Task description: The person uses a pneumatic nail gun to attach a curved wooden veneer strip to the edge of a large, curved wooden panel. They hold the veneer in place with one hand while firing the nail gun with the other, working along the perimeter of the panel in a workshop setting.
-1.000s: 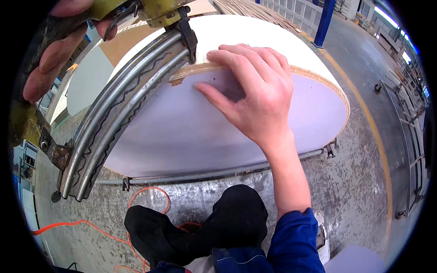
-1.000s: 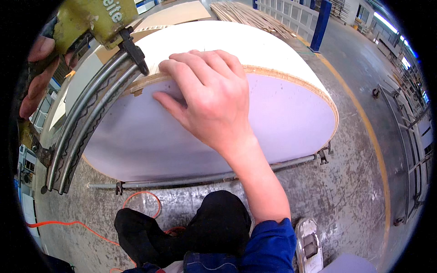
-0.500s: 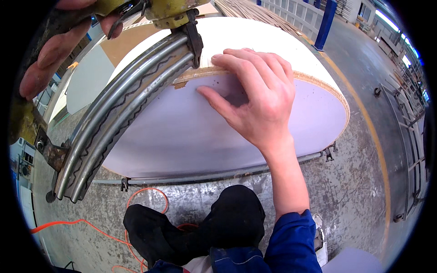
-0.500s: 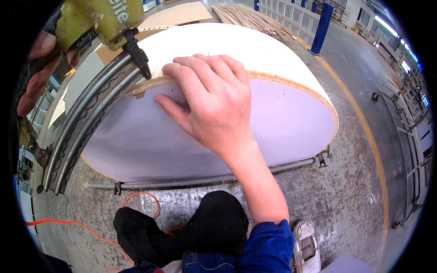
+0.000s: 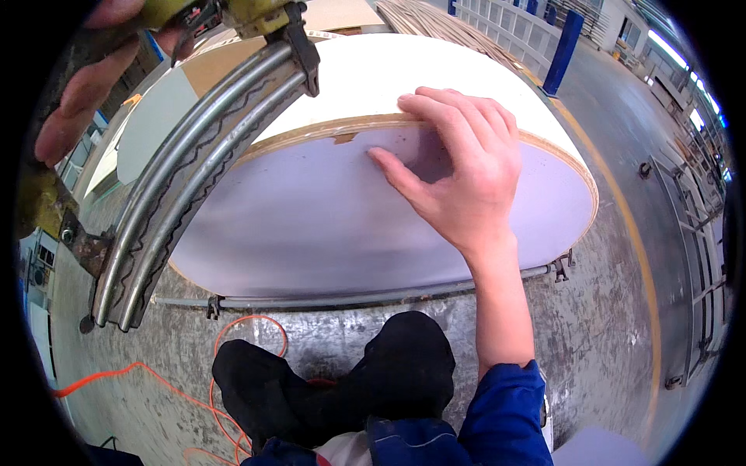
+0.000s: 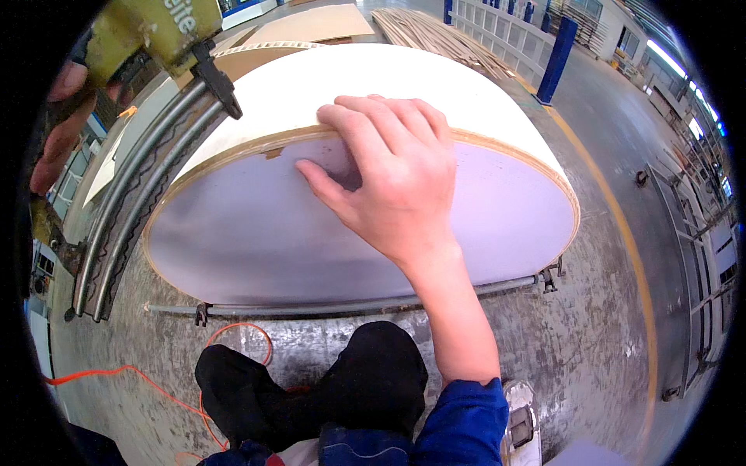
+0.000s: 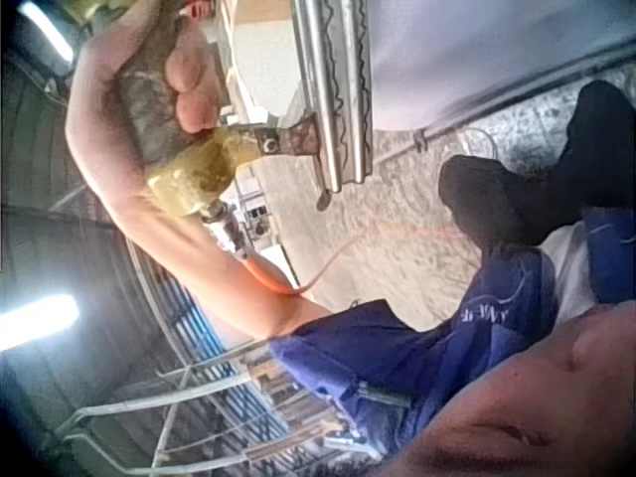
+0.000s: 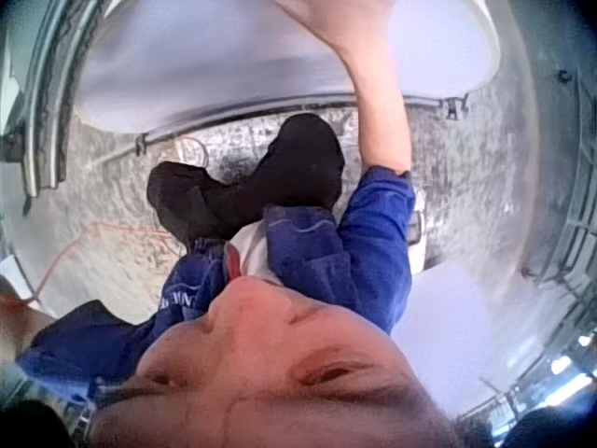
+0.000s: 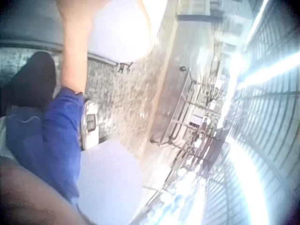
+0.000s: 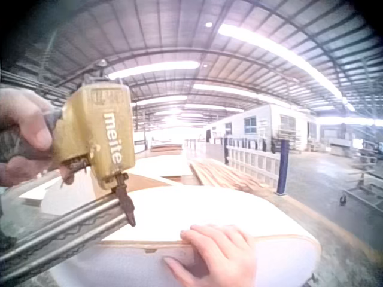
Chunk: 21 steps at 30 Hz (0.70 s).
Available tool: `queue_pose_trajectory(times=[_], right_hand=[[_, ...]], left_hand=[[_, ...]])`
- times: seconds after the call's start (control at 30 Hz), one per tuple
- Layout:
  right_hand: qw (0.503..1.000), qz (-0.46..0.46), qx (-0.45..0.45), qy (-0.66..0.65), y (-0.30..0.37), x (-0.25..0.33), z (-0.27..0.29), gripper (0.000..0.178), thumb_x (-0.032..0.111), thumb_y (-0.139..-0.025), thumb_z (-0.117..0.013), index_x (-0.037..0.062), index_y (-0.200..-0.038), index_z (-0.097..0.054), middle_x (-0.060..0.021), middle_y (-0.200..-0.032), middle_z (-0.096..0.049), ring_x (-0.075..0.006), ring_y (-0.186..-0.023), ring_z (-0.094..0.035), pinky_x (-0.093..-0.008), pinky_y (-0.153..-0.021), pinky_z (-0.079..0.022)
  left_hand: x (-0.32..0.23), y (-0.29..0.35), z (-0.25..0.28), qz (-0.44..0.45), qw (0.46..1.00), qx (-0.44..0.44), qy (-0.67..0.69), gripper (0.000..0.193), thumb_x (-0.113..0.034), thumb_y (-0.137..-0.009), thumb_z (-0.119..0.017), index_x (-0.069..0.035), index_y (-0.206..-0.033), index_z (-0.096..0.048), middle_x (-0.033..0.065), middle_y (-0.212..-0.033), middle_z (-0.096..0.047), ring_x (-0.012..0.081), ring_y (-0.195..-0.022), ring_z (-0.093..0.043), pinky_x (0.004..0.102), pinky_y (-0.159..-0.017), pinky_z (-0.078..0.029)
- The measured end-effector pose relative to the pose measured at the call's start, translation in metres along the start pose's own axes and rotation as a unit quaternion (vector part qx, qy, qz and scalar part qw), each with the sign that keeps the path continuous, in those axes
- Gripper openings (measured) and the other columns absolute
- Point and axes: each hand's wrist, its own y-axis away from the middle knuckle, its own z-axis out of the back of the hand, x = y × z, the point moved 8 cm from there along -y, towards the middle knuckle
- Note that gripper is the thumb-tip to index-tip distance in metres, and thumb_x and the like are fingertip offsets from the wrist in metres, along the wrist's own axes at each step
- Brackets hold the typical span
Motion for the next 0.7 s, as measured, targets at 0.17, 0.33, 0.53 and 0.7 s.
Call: queue_pose_trajectory(times=[0.17, 0.33, 0.53, 0.7], right_hand=[[1.0, 0.009, 0.023, -0.009, -0.011, 0.027, -0.013, 0.041, 0.021, -0.07, -0.084, 0.0107, -0.108, -0.07, -0.0039, -0.108, -0.072, -0.024, -0.104, -0.068, -0.0409, -0.096, -0.047], [0.999, 0.01, 0.03, -0.027, -0.011, 0.036, -0.029, 0.038, 0.019, -0.072, -0.082, 0.0122, -0.107, -0.07, -0.003, -0.109, -0.073, -0.0236, -0.104, -0.068, -0.0407, -0.097, -0.046], [0.999, 0.005, 0.023, -0.032, -0.01, 0.035, -0.031, 0.037, 0.017, -0.071, -0.083, 0.0128, -0.106, -0.071, -0.0018, -0.106, -0.073, -0.0229, -0.102, -0.068, -0.0403, -0.096, -0.046], [0.999, 0.01, 0.018, -0.026, -0.008, 0.032, -0.031, 0.037, 0.017, -0.07, -0.083, 0.0128, -0.105, -0.071, -0.0017, -0.106, -0.074, -0.0226, -0.102, -0.068, -0.0401, -0.096, -0.046]], left_hand=[[0.011, 0.009, -0.002, 0.014, 1.0, 0.006, 0.004, 0.035, -0.026, -0.094, -0.06, 0.008, -0.096, -0.059, 0.0074, -0.057, -0.053, 0.0109, -0.037, -0.045, 0.0203, -0.035, -0.035], [0.017, 0.011, 0.002, 0.015, 1.0, 0.009, 0.007, 0.035, -0.026, -0.095, -0.06, 0.009, -0.096, -0.059, 0.0068, -0.056, -0.053, 0.0107, -0.037, -0.045, 0.02, -0.035, -0.036], [0.021, 0.011, 0.006, 0.018, 1.0, 0.013, 0.004, 0.035, -0.027, -0.095, -0.059, 0.009, -0.097, -0.059, 0.0062, -0.056, -0.053, 0.0104, -0.036, -0.046, 0.0197, -0.034, -0.036], [0.025, 0.006, 0.006, 0.014, 1.0, 0.02, 0.008, 0.036, -0.027, -0.095, -0.059, 0.009, -0.097, -0.058, 0.0057, -0.055, -0.053, 0.0102, -0.036, -0.046, 0.0193, -0.034, -0.037]])
